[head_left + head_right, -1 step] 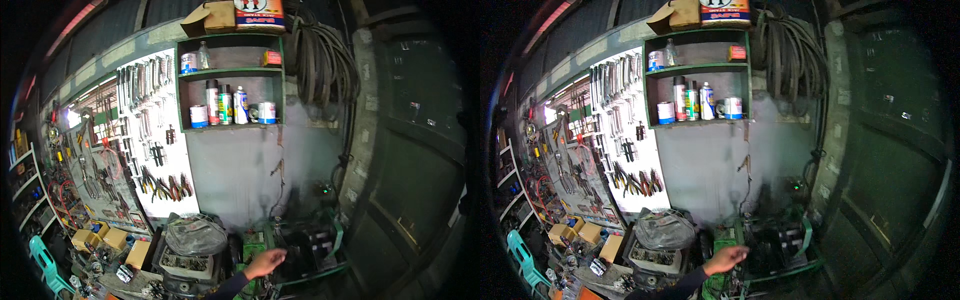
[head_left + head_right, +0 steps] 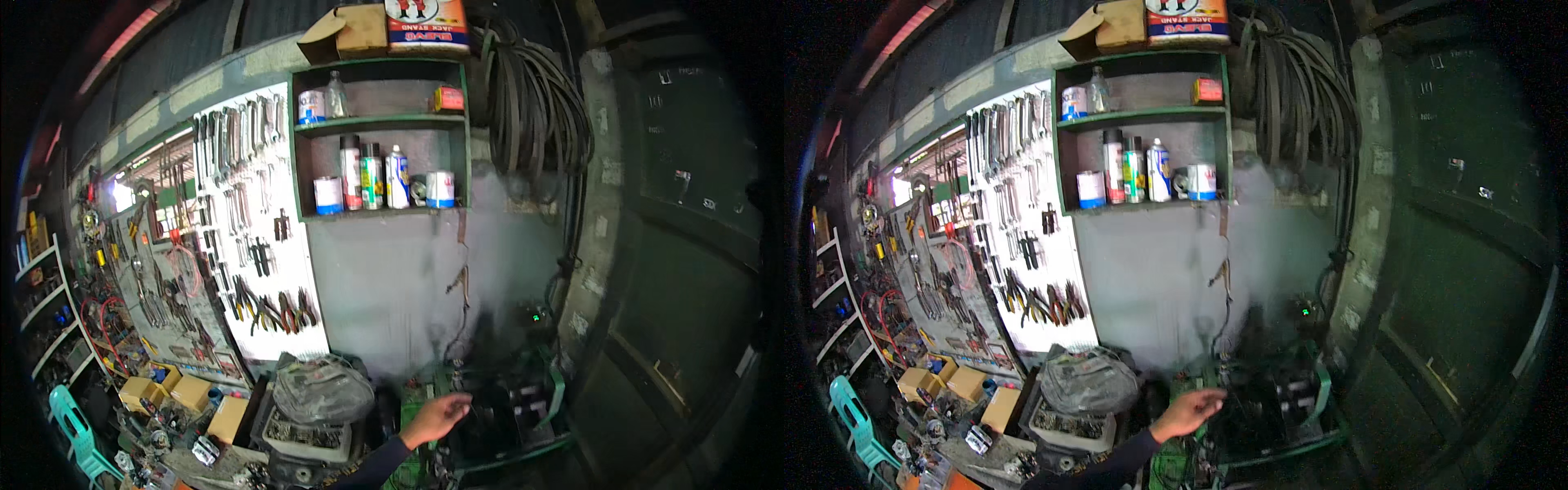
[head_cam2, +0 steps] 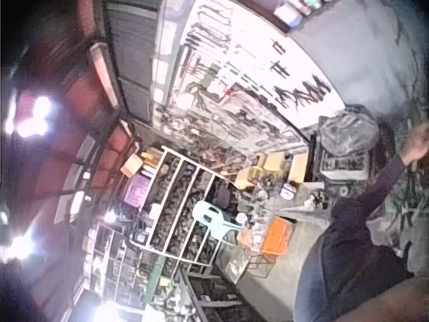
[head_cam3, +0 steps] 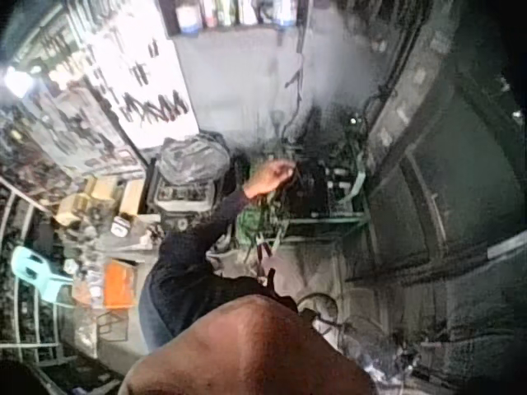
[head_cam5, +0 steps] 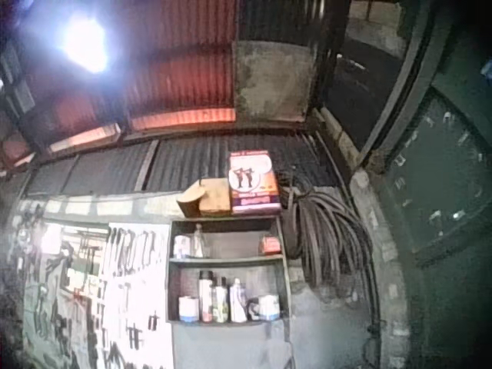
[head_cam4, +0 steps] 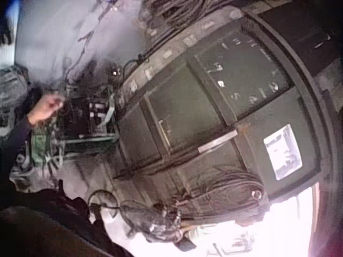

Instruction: The person works on a vehicle's electrical system, removing a connector from under the dashboard, retrieving a spray can from a shelf, and manipulating the connector with a small tool. The task involves handling wires and a connector in a workshop environment.

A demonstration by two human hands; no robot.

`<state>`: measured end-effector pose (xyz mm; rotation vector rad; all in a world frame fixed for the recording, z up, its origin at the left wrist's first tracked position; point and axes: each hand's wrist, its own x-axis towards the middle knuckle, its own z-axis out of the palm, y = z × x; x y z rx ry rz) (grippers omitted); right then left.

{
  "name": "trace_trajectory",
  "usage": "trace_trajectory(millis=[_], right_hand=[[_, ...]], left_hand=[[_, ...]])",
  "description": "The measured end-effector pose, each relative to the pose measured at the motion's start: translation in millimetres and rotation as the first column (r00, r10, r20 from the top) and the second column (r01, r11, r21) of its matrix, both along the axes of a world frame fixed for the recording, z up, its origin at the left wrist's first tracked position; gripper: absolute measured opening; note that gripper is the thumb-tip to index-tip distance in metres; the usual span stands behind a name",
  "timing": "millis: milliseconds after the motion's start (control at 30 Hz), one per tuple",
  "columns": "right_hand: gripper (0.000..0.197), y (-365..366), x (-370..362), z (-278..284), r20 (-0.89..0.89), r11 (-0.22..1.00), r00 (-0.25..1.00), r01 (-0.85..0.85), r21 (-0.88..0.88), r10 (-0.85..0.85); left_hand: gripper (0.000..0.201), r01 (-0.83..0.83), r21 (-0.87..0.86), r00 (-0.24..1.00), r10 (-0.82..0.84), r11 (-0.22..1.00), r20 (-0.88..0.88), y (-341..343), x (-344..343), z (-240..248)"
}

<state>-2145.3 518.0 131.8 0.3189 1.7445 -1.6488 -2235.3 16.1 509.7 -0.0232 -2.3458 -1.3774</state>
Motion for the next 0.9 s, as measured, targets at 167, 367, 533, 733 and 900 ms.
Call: trace_trajectory(millis=[167, 367, 533, 733, 900], right_hand=[[0.029, -56, -77, 0, -0.013, 0.997, 0.998, -0.069, -0.019, 0.069], [0.030, -82, -130, -14, 0.028, 0.998, 0.998, -0.053, -0.034, 0.054], [0.030, -86, -187, -32, 0.070, 0.996, 0.994, -0.077, -0.044, 0.080], [0.030, -84, -257, -47, 0.108, 0.991, 0.986, -0.125, -0.042, 0.128], [0.031, -90, -310, -56, 0.130, 0.985, 0.976, -0.171, -0.036, 0.174]], left_hand=[[0.038, -0.228, 0.035, 0.919, 0.227, 0.973, -0.323, -82, -79, 127], [0.065, -0.502, 0.056, 0.689, 0.438, 0.863, -0.577, -142, -152, 243], [0.084, -0.726, -0.033, 0.506, 0.501, 0.687, -0.702, -192, -209, 303], [0.118, -0.842, -0.087, 0.437, 0.577, 0.533, -0.690, -233, -297, 347], [0.130, -0.874, -0.123, 0.466, 0.737, 0.471, -0.489, -232, -327, 356]])
